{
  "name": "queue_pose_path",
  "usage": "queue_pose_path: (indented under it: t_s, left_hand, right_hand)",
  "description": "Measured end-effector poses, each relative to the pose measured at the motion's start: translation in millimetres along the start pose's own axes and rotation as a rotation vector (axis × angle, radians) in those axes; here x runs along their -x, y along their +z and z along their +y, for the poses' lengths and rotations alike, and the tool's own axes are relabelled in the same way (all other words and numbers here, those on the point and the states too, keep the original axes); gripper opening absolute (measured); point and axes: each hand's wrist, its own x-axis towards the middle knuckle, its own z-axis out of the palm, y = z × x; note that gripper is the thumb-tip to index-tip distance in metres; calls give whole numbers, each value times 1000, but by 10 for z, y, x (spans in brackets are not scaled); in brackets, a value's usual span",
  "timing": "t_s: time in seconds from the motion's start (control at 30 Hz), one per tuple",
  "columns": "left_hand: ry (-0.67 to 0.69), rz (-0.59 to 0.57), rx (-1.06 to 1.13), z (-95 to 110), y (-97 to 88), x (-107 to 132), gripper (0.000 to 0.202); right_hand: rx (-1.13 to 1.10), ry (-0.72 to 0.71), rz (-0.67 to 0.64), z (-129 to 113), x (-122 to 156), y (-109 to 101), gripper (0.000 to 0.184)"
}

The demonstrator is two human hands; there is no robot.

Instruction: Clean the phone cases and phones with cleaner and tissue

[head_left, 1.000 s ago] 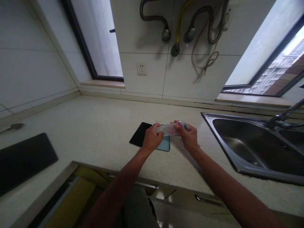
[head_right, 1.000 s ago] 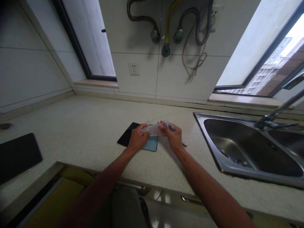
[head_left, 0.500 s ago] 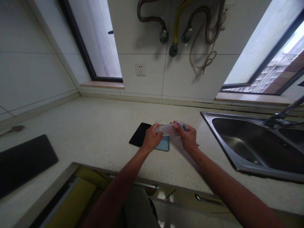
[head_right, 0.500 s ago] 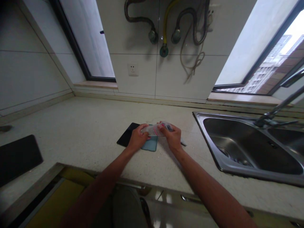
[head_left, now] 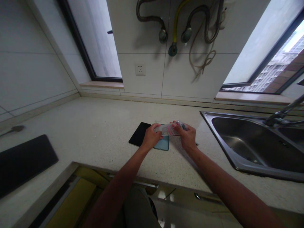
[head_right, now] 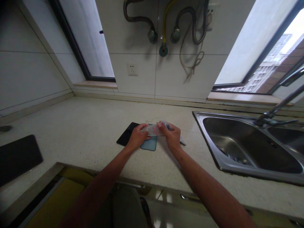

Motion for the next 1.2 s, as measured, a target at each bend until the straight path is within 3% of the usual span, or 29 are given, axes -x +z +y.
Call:
queue_pose_path:
  t_s: [0.17,0.33,0.47,0.7,0.8,0.9,1.2]
  left_hand:
    - [-14,12,31,28,0,-11,35]
    - [-125,-16,266,155,-44,2,23]
    - [-92,-56,391,245,-91,27,28]
    - [-204,-127,621,294,-149,60,45]
    - [-165,-150,701,274,-158,55,49]
    - [-117,-148,776,253,-161,35,42]
    - [-133,-88,762,326,112,2,20]
  right_hand:
    - [-10,22,2,-11,-18,13,36]
    - [-144,85,101,-95,-117,-60,39]
    - [-226,120,77,-148,-200,-136,40]
    - [-505,308,89,11,-373,-256,28]
    - [-628,374,124,37,-382,-249,20]
    - [-719,344,140,16,-335,-193,15]
    - [-741,316,-67,-197,-224,-182,32]
